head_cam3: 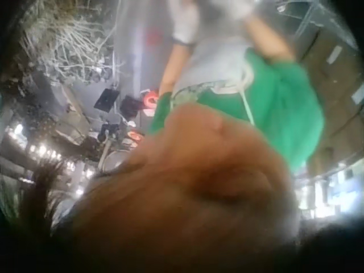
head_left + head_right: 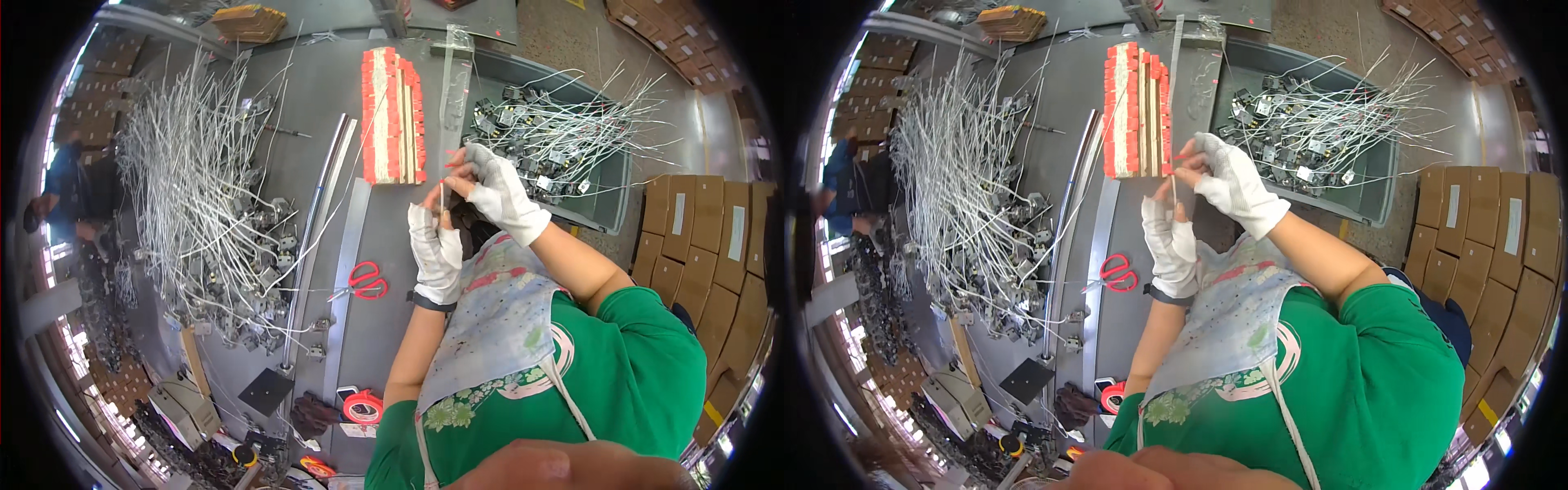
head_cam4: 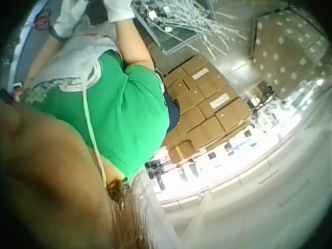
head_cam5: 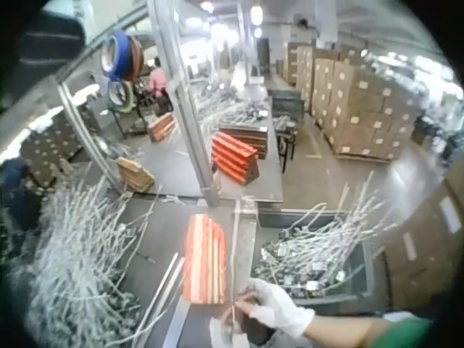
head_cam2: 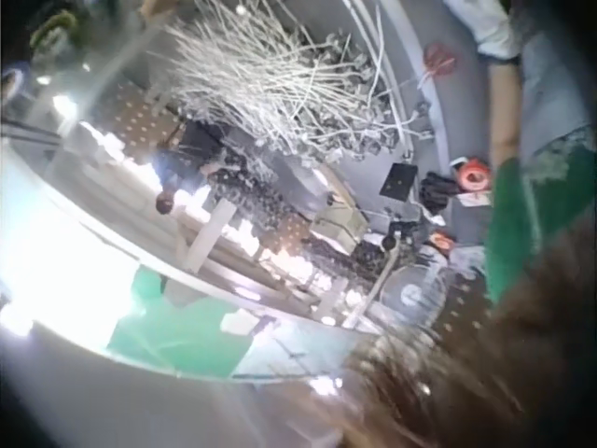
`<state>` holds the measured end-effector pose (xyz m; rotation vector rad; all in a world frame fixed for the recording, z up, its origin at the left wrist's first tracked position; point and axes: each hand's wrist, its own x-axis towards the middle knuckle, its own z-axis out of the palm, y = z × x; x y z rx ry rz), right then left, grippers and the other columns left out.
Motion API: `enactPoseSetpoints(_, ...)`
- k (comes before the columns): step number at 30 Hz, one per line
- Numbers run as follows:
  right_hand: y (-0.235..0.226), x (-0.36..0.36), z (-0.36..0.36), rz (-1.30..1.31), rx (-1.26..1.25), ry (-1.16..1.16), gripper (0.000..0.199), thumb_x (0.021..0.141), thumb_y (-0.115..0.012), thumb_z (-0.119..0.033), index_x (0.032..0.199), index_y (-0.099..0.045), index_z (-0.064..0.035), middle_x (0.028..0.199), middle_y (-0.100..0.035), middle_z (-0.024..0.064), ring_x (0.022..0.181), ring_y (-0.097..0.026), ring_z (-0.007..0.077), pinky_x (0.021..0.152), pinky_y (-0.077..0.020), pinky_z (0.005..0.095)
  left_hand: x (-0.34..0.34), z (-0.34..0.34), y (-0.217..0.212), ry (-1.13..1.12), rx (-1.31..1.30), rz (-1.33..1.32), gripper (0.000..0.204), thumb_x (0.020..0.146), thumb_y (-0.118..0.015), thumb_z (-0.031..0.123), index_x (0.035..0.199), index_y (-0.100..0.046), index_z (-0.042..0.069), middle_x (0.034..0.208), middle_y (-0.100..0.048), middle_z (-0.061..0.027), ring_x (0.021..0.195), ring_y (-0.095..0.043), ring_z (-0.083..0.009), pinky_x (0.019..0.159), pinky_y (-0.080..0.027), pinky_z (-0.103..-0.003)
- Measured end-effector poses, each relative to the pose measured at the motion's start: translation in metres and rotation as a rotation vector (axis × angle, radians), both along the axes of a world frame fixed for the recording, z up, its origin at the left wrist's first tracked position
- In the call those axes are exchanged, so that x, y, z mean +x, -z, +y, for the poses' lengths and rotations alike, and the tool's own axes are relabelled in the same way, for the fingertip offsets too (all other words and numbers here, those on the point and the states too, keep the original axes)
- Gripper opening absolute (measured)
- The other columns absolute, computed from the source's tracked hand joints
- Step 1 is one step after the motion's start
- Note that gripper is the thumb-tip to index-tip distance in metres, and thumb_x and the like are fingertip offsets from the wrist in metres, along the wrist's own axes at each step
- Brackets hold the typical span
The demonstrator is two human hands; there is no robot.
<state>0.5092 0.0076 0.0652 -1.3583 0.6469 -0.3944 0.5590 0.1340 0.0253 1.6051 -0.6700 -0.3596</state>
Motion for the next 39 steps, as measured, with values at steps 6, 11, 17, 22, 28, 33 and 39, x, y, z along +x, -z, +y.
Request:
enactPoseSetpoints(6, -0.009, -0.008, 0.017, -0.237, 0.306, -0.021, 0.025, 0.081, -0.060, -0.004, 0.095, -0.040, -0.0051, 0.086, -0.057, 0.0087, 0.087, -0.059, 0.0175, 0.075, -0.0467, 0.0278, 0.005, 0.027, -0.033, 0.066, -0.005, 0.300, 0.020, 0.086, -0.050, 0.003, 0.105, -0.056, -0.002, 0.083, -0.057, -0.0073, 0.064, -0.056, -0.0129, 0.058, -0.044, -0.024)
enactPoseSetpoints(11, -0.020, -0.006, 0.032, -0.457, 0.154, -0.045, 0.029, 0.078, -0.057, 0.007, 0.093, -0.038, -0.0081, 0.084, -0.057, 0.0093, 0.083, -0.058, 0.0179, 0.076, -0.0478, 0.0301, 0.034, 0.031, -0.044, 0.245, -0.071, -0.117, 0.016, 0.082, -0.052, -0.003, 0.096, -0.059, -0.003, 0.081, -0.059, -0.0115, 0.073, -0.060, -0.0186, 0.063, -0.048, -0.029)
enactPoseSetpoints(17, -0.006, -0.011, -0.012, -0.277, -0.017, 0.329, 0.026, 0.082, -0.062, -0.010, 0.100, -0.044, -0.0090, 0.082, -0.055, 0.0025, 0.068, -0.048, 0.0089, 0.063, -0.0382, 0.0221, 0.031, 0.017, -0.060, 0.049, 0.050, -0.523, 0.033, 0.068, -0.061, -0.003, 0.100, -0.060, 0.003, 0.094, -0.061, -0.0129, 0.089, -0.059, -0.0288, 0.078, -0.046, -0.035)
enactPoseSetpoints(22, 0.048, -0.104, -0.161, -0.139, 0.042, 0.875, 0.015, 0.085, -0.059, -0.017, 0.094, -0.052, -0.0070, 0.079, -0.053, 0.0000, 0.074, -0.050, 0.0079, 0.068, -0.0418, 0.0188, 0.080, 0.098, -0.033, -0.642, 0.459, -0.815, 0.049, 0.061, -0.069, 0.009, 0.108, -0.057, 0.003, 0.102, -0.055, -0.0144, 0.095, -0.050, -0.0348, 0.087, -0.038, -0.044)
enactPoseSetpoints(28, 0.105, -0.113, -0.164, 0.050, 0.273, 0.812, 0.021, 0.085, -0.059, -0.017, 0.099, -0.048, -0.0067, 0.090, -0.051, 0.0038, 0.080, -0.052, 0.0139, 0.074, -0.0459, 0.0244, 0.181, 0.163, -0.028, -0.278, 0.830, -0.840, 0.017, 0.071, -0.063, 0.006, 0.088, -0.062, 0.009, 0.077, -0.060, -0.0070, 0.071, -0.058, -0.0219, 0.068, -0.046, -0.032)
enactPoseSetpoints(33, 0.078, -0.034, -0.063, 0.191, 0.129, 0.345, 0.029, 0.084, -0.058, -0.016, 0.110, -0.051, -0.0082, 0.083, -0.053, -0.0012, 0.068, -0.048, 0.0082, 0.062, -0.0410, 0.0206, 0.176, 0.101, -0.091, -0.571, 0.381, -0.266, 0.011, 0.075, -0.056, -0.002, 0.083, -0.062, 0.003, 0.070, -0.061, -0.0127, 0.060, -0.060, -0.0255, 0.055, -0.045, -0.030)
enactPoseSetpoints(39, -0.011, 0.044, 0.026, -0.200, 0.456, -0.282, 0.056, 0.086, -0.058, -0.032, 0.129, -0.035, -0.0045, 0.101, -0.058, 0.0127, 0.053, -0.046, 0.0078, 0.046, -0.0354, 0.0185, 0.093, 0.080, -0.083, 0.057, 0.459, -0.265, 0.011, 0.077, -0.056, -0.002, 0.085, -0.063, 0.000, 0.072, -0.063, -0.0161, 0.065, -0.063, -0.0252, 0.056, -0.046, -0.032)
